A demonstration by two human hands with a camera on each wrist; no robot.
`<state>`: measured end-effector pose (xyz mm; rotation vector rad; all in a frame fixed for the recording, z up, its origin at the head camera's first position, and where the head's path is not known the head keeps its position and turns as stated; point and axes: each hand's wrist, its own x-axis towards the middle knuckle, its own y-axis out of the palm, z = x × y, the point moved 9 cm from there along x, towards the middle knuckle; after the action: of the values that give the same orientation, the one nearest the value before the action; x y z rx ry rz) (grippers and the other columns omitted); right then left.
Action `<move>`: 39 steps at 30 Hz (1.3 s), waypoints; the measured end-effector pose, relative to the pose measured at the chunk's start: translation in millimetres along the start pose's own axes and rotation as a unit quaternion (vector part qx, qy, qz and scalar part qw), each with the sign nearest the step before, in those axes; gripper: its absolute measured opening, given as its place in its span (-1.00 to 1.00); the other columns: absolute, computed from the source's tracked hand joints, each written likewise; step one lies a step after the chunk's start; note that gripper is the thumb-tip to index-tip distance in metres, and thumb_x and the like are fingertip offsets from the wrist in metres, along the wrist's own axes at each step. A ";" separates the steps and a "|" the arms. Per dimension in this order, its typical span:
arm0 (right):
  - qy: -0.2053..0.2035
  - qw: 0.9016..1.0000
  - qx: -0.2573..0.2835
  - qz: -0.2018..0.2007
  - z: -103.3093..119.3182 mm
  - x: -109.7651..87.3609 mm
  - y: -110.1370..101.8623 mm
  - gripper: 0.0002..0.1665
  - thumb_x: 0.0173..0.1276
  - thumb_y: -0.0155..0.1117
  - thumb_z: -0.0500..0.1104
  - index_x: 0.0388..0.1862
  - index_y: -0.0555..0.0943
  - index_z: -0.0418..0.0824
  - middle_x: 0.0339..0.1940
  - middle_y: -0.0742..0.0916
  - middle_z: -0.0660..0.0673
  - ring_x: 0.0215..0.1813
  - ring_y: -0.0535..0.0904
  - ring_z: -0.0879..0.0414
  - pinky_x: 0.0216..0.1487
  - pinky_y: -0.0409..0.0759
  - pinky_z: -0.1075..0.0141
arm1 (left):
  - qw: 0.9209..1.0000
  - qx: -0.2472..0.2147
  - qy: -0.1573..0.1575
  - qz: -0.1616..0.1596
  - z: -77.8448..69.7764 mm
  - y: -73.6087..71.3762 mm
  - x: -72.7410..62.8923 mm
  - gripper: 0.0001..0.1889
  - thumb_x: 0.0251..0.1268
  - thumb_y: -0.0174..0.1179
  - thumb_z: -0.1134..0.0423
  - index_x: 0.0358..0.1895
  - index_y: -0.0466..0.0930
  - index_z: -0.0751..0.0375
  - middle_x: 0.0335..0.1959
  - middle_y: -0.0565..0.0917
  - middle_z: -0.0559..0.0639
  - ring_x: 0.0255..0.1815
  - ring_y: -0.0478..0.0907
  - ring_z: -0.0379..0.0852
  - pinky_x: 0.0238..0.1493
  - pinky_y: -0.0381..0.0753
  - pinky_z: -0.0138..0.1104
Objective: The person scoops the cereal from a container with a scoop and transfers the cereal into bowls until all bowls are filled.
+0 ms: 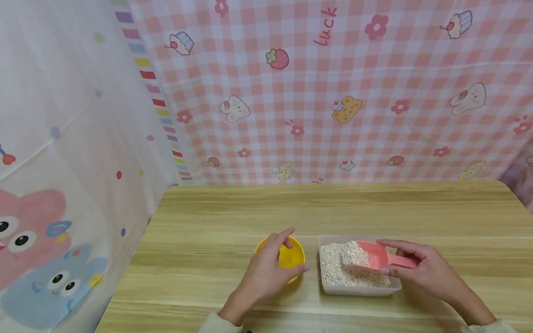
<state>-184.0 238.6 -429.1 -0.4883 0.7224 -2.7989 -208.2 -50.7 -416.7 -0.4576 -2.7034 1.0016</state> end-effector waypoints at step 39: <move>-0.003 1.000 0.015 0.001 0.0 2.2 -1.0 -0.41 0.12 0.50 -0.37 0.18 0.62 -0.26 -0.54 0.51 0.06 -0.58 0.26 0.32 -0.67 0.30 0.33 | 0.988 -0.047 -0.063 0.133 77.1 7.5 -9.4 0.35 -0.16 0.61 -0.04 0.62 -0.24 0.05 0.58 0.05 0.20 0.54 0.09 0.21 0.47 0.08 0.16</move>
<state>-186.1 238.8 -428.1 -0.4891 0.6775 -2.8004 -221.9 -94.5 -479.8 -0.8170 -2.8662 0.9989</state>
